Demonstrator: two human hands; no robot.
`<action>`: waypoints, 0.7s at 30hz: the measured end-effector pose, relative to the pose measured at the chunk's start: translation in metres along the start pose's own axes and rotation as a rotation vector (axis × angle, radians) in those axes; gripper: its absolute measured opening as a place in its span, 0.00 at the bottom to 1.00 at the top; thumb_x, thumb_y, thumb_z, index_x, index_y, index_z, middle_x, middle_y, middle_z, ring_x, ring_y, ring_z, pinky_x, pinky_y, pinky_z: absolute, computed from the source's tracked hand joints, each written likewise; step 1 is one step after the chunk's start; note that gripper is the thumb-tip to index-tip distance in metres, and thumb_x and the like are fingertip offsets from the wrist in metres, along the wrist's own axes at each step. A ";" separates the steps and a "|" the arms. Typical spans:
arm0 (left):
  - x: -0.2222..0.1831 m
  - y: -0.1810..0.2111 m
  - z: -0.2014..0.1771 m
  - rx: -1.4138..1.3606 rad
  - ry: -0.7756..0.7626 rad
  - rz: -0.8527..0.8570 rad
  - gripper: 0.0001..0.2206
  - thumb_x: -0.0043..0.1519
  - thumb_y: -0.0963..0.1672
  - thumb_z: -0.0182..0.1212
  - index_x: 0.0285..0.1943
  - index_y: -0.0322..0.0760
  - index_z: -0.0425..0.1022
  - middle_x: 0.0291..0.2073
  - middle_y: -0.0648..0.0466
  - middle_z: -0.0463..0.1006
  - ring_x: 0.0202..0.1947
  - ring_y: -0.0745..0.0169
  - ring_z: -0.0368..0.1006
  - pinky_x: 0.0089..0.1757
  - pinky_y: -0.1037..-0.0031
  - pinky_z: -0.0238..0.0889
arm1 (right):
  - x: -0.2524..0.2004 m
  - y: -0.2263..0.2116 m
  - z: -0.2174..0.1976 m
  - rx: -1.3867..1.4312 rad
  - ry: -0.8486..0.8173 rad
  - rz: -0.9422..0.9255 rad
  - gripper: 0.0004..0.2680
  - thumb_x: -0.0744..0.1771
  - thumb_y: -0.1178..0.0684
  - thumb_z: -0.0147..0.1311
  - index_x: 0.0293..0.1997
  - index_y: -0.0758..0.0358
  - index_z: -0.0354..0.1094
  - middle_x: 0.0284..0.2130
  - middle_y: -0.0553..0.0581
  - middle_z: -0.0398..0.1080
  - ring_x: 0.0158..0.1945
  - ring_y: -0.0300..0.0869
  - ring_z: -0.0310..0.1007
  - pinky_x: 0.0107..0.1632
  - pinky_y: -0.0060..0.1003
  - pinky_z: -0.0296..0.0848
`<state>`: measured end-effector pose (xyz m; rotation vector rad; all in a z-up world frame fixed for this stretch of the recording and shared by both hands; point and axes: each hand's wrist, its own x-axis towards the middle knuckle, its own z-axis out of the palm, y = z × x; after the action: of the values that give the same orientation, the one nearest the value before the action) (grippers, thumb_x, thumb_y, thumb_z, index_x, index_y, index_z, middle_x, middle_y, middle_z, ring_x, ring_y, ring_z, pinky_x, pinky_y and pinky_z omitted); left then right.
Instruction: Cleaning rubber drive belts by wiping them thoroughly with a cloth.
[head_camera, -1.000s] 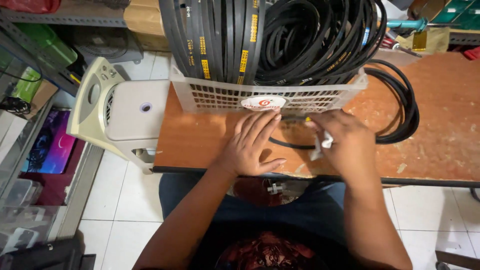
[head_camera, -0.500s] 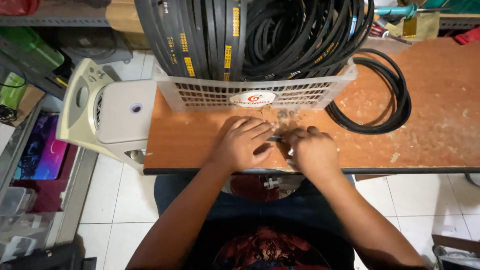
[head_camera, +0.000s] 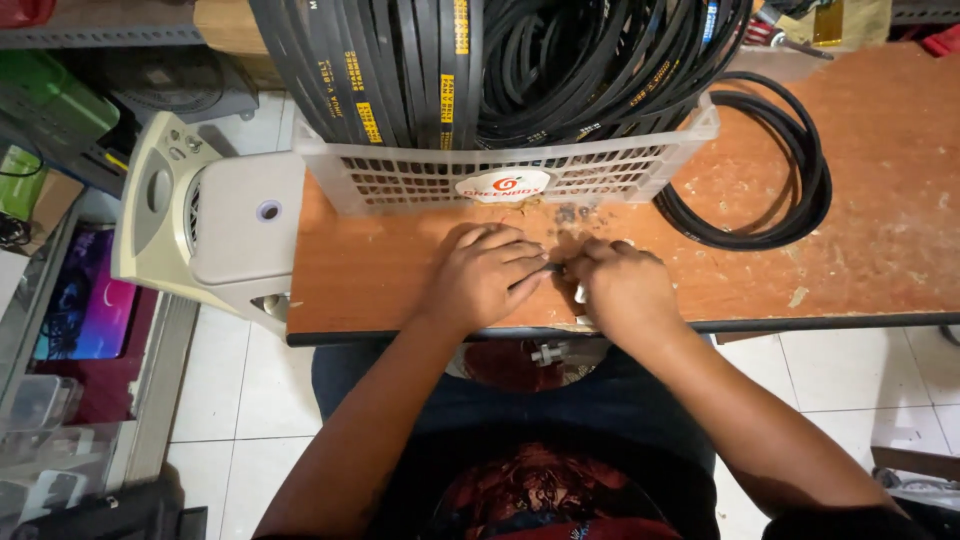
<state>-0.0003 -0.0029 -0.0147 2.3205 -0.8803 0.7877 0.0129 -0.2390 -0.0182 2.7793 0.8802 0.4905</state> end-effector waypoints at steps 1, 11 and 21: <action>0.000 0.000 -0.002 -0.012 -0.008 -0.007 0.07 0.66 0.48 0.63 0.42 0.46 0.84 0.39 0.60 0.84 0.50 0.60 0.77 0.52 0.62 0.66 | 0.004 0.000 -0.009 0.081 -0.028 0.037 0.11 0.58 0.40 0.62 0.38 0.43 0.78 0.37 0.42 0.74 0.42 0.44 0.78 0.39 0.43 0.78; -0.008 -0.014 0.016 0.036 -0.014 0.001 0.05 0.65 0.48 0.63 0.41 0.51 0.82 0.39 0.64 0.82 0.50 0.65 0.76 0.53 0.66 0.65 | 0.042 0.006 -0.051 0.290 -0.330 0.150 0.08 0.59 0.50 0.61 0.39 0.43 0.79 0.36 0.45 0.77 0.44 0.51 0.80 0.42 0.49 0.79; -0.001 -0.010 0.018 0.095 -0.101 -0.059 0.06 0.61 0.49 0.65 0.32 0.53 0.79 0.33 0.68 0.80 0.50 0.72 0.74 0.54 0.68 0.62 | 0.045 0.006 -0.037 0.224 -0.420 0.224 0.08 0.61 0.53 0.56 0.39 0.47 0.80 0.31 0.52 0.78 0.39 0.53 0.82 0.39 0.50 0.80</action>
<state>0.0119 -0.0076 -0.0300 2.4768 -0.8295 0.7074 0.0374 -0.2142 0.0291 3.0271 0.5611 -0.1763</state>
